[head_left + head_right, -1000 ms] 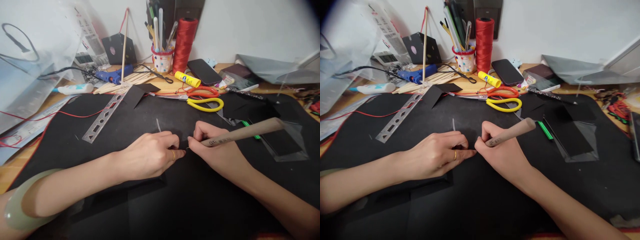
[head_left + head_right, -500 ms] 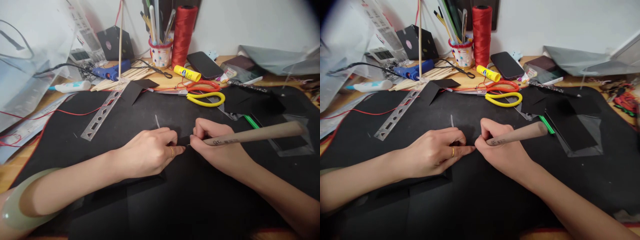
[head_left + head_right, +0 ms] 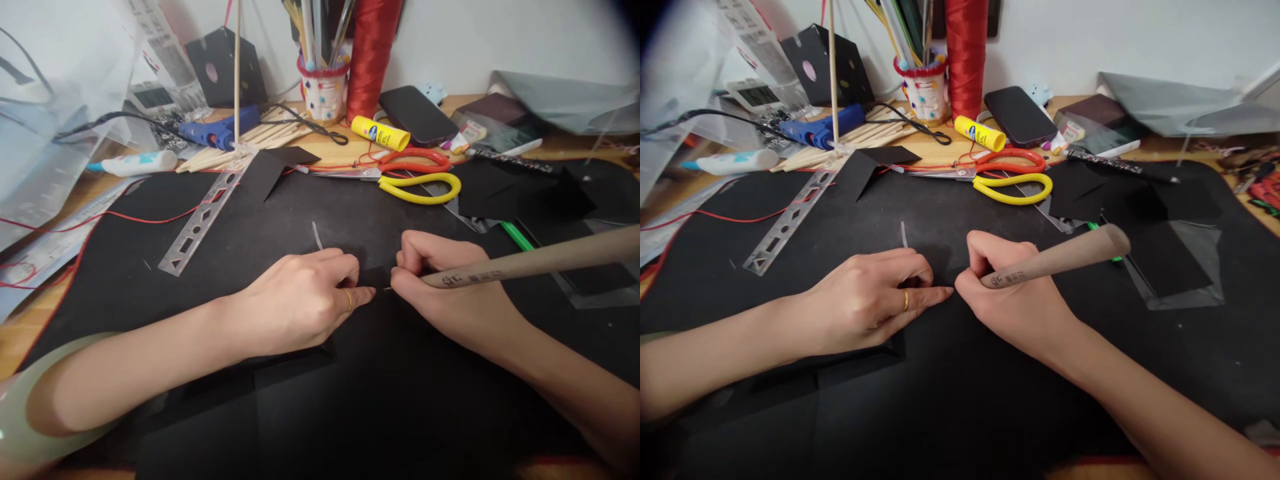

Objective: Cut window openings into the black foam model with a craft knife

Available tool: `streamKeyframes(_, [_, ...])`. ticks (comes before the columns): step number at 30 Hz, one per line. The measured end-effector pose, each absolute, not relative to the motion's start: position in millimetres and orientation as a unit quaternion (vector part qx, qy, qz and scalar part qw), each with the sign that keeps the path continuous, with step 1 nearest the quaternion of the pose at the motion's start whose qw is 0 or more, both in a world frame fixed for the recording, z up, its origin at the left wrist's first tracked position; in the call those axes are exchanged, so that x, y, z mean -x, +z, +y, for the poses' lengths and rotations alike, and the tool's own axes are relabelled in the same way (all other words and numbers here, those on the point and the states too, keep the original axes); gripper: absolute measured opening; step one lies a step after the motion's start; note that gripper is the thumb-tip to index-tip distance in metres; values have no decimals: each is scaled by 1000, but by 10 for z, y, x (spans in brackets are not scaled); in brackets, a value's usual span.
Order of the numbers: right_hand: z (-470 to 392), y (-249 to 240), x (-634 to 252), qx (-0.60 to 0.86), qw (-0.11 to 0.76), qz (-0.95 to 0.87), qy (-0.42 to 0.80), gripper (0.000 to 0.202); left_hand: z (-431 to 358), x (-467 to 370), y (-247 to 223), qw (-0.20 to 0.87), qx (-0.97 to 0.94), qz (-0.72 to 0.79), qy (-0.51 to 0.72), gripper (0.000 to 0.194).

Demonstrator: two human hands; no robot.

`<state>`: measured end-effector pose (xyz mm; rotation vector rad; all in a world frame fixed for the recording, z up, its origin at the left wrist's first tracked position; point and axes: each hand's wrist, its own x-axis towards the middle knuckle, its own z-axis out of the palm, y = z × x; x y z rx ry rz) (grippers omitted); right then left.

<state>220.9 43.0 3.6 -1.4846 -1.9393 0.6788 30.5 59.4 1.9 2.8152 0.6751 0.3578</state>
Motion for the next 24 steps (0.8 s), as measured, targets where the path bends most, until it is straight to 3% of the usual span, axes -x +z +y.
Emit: streamKeyframes(24, [449,63,-2213,587,318,-676,312,25,589,-379,35,102,-941,286,152,22])
